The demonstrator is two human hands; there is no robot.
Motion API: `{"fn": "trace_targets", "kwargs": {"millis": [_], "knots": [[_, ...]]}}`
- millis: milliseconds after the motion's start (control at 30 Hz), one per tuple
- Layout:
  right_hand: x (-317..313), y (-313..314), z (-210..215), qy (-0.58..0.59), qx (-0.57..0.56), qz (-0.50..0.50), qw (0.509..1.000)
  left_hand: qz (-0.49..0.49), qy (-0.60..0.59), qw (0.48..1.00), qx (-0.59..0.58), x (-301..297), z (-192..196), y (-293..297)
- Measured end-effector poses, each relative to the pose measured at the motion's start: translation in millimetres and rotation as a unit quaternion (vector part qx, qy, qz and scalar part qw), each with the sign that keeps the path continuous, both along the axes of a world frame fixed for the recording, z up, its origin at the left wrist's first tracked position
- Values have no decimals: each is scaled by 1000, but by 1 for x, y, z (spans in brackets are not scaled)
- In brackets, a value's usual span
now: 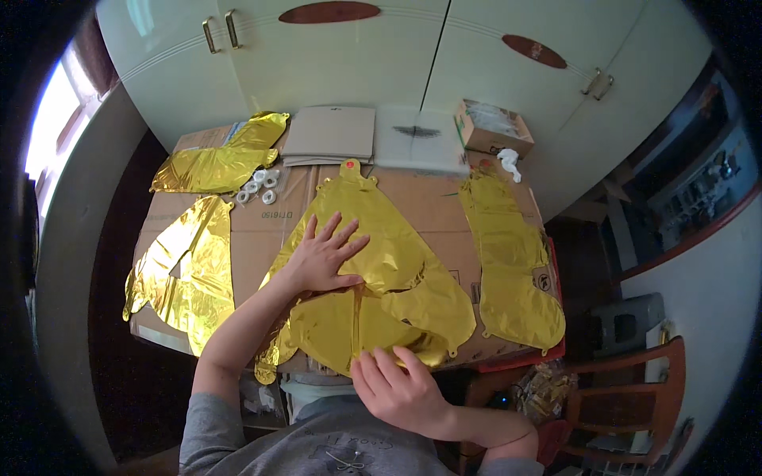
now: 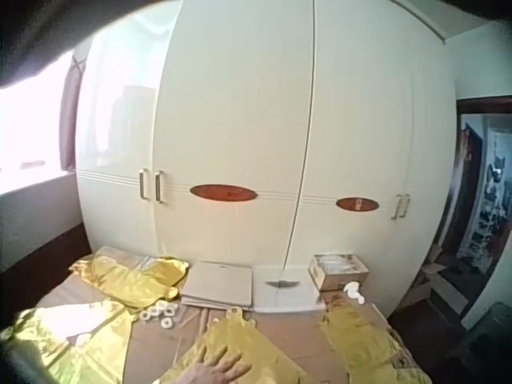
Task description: Folding gold-colored metallic packaging film on a cardboard work surface.
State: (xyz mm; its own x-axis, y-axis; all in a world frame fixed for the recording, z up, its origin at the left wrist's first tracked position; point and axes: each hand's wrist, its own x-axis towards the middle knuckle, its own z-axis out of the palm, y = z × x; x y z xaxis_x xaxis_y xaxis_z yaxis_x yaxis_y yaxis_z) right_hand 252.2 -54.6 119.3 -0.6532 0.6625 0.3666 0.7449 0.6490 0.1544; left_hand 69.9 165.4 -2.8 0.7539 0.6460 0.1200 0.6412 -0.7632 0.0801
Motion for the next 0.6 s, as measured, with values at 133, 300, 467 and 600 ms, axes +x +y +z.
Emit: {"fn": "trace_targets", "kwargs": {"millis": [133,300,467,600], "knots": [[15,7,-3,-65,-20,34,997,1,-6,1000,-3,-1,2,-1],[45,-7,-47,-68,-93,46,992,-4,-9,1000,-8,2,5,-2],[51,-17,-51,-44,-173,18,984,-2,-11,1000,-6,-1,2,-3],[49,-17,-54,25,-216,10,976,-5,-14,1000,-18,-2,2,-1]]}}
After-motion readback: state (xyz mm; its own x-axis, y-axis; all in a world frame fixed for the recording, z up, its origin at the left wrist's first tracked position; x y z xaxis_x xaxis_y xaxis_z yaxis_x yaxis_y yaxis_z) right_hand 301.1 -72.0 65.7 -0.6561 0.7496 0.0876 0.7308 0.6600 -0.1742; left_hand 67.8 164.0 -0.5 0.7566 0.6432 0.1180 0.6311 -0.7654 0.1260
